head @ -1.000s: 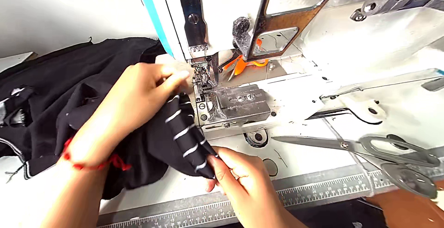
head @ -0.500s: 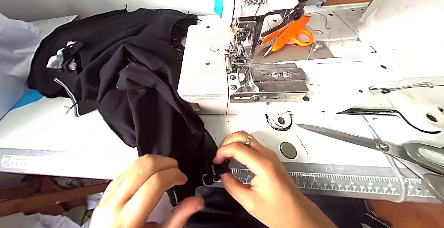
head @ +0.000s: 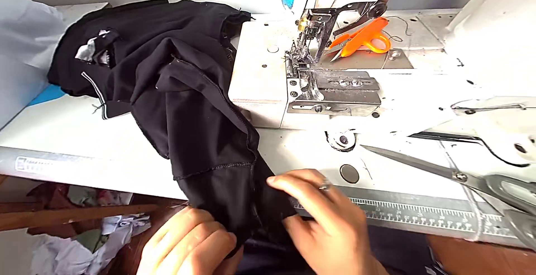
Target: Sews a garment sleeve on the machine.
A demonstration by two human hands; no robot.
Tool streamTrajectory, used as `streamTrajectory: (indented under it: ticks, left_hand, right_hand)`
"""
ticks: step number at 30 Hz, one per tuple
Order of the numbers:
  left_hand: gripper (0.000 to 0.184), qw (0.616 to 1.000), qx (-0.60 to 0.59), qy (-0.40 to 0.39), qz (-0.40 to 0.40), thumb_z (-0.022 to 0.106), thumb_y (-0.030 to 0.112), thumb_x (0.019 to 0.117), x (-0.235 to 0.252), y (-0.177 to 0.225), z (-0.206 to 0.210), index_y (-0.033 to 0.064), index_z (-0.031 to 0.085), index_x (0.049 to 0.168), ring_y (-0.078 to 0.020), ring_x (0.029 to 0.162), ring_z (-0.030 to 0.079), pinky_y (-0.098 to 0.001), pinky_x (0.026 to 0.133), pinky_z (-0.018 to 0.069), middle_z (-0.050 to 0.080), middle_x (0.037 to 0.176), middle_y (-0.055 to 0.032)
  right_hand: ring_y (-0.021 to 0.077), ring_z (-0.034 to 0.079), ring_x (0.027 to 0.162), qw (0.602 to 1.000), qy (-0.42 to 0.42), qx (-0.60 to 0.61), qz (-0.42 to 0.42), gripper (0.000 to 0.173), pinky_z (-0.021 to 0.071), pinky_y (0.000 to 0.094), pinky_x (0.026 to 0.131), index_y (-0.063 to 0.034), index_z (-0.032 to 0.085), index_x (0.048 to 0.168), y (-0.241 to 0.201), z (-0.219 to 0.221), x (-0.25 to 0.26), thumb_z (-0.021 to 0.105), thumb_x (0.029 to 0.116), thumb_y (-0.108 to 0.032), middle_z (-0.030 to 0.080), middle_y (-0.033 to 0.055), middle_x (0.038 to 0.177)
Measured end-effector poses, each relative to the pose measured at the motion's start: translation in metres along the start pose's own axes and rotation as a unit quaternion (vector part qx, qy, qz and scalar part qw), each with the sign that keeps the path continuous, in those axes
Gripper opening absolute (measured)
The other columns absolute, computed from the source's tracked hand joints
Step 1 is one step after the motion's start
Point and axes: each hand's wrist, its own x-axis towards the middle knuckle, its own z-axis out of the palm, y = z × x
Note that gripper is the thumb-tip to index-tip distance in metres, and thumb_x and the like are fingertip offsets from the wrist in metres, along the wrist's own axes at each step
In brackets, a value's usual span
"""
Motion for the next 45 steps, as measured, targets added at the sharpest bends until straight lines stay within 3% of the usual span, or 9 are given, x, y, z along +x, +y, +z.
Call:
streamTrajectory:
  ticks: [6, 10, 15, 17, 20, 24, 31, 39, 45]
  left_hand:
    - [0.008, 0.996, 0.008, 0.086, -0.013, 0.058, 0.015, 0.1005, -0.008, 0.0, -0.006, 0.0097, 0.053, 0.098, -0.0061, 0.08, 0.061, -0.0168, 0.078, 0.0506, 0.059, 0.085, -0.0027]
    - [0.015, 0.982, -0.015, 0.177, -0.068, 0.057, 0.015, 0.1027, 0.003, -0.002, -0.005, 0.0183, 0.064, 0.116, 0.0083, 0.105, 0.063, -0.0114, 0.091, 0.0508, 0.069, 0.111, 0.0159]
    - [0.02, 0.875, -0.379, 0.208, -0.215, 0.061, 0.021, 0.102, 0.016, 0.009, 0.008, 0.0235, 0.078, 0.112, 0.0016, 0.104, 0.068, -0.0148, 0.091, 0.0539, 0.075, 0.109, 0.0124]
    - [0.019, 0.892, -0.38, 0.129, -0.208, 0.062, 0.02, 0.102, 0.016, 0.005, 0.005, 0.0229, 0.079, 0.11, 0.0028, 0.1, 0.067, -0.0136, 0.089, 0.0529, 0.075, 0.108, 0.0128]
    - [0.016, 0.965, -0.224, -0.019, -0.135, 0.059, 0.023, 0.1052, 0.012, -0.007, -0.008, 0.0194, 0.073, 0.113, 0.0028, 0.109, 0.067, -0.0153, 0.097, 0.0539, 0.074, 0.115, 0.0129]
    - [0.019, 0.957, -0.235, -0.09, -0.143, 0.055, 0.023, 0.107, 0.018, -0.016, -0.021, 0.0146, 0.072, 0.111, 0.0002, 0.109, 0.069, -0.0189, 0.097, 0.0556, 0.076, 0.113, 0.0077]
    - [0.023, 0.891, -0.365, -0.072, -0.262, 0.063, 0.028, 0.102, 0.037, -0.034, -0.033, 0.0256, 0.076, 0.12, 0.0026, 0.089, 0.072, -0.0133, 0.08, 0.0583, 0.077, 0.103, 0.0116]
    - [0.032, 0.977, -0.145, -0.105, -0.116, 0.076, 0.036, 0.0928, 0.037, -0.042, -0.026, 0.0233, 0.075, 0.123, 0.0033, 0.087, 0.057, -0.0108, 0.076, 0.0462, 0.063, 0.091, 0.0071]
    - [0.019, 0.996, 0.03, -0.005, -0.08, 0.059, 0.019, 0.1024, 0.033, -0.031, -0.015, 0.0159, 0.075, 0.111, 0.0004, 0.087, 0.052, -0.0096, 0.076, 0.0386, 0.056, 0.092, -0.0015]
  right_hand:
    - [0.0006, 0.064, 0.095, 0.999, 0.033, -0.006, 0.008, 0.012, 0.0499, 0.0087, 0.087, -0.0088, 0.075, 0.105, -0.003, -0.022, -0.001, 0.066, 0.0971, -0.011, 0.069, 0.0046, 0.095]
    - [0.0, 0.064, 0.098, 0.999, 0.035, 0.009, 0.018, 0.007, 0.0508, 0.0083, 0.088, -0.0072, 0.072, 0.099, 0.003, -0.009, -0.014, 0.067, 0.0935, -0.007, 0.068, 0.005, 0.099]
    - [0.0005, 0.065, 0.098, 0.996, 0.066, 0.039, 0.051, 0.009, 0.054, 0.0122, 0.086, -0.0132, 0.072, 0.099, 0.016, -0.004, -0.014, 0.069, 0.0912, -0.009, 0.069, -0.0003, 0.101]
    - [0.0007, 0.066, 0.091, 0.982, 0.106, 0.115, 0.106, 0.012, 0.0567, 0.0158, 0.079, -0.0194, 0.074, 0.1, 0.021, -0.009, -0.007, 0.071, 0.0905, -0.013, 0.07, -0.0064, 0.1]
    - [-0.0001, 0.069, 0.089, 0.91, 0.135, 0.317, 0.232, 0.011, 0.0583, 0.017, 0.08, -0.0248, 0.079, 0.101, 0.013, -0.015, 0.008, 0.074, 0.0923, -0.02, 0.073, -0.0091, 0.097]
    - [0.0068, 0.075, 0.086, 0.774, 0.083, 0.549, 0.304, 0.011, 0.0622, 0.0248, 0.082, -0.0146, 0.081, 0.098, 0.011, -0.018, 0.021, 0.073, 0.0915, -0.012, 0.077, 0.0014, 0.091]
    - [-0.0043, 0.062, 0.084, 0.95, -0.04, 0.292, 0.106, 0.011, 0.0524, 0.0115, 0.078, -0.0185, 0.065, 0.109, 0.033, -0.029, 0.024, 0.056, 0.1054, -0.023, 0.065, -0.0091, 0.091]
    - [-0.0039, 0.06, 0.092, 0.991, -0.023, 0.133, 0.011, 0.021, 0.0502, 0.0093, 0.082, -0.0241, 0.077, 0.117, 0.037, -0.018, 0.016, 0.072, 0.0968, -0.025, 0.062, -0.0044, 0.096]
    - [-0.0025, 0.059, 0.09, 0.998, -0.013, 0.063, 0.002, 0.022, 0.0467, 0.0073, 0.082, -0.0163, 0.078, 0.115, 0.029, -0.008, 0.012, 0.062, 0.1028, -0.025, 0.064, 0.0026, 0.093]
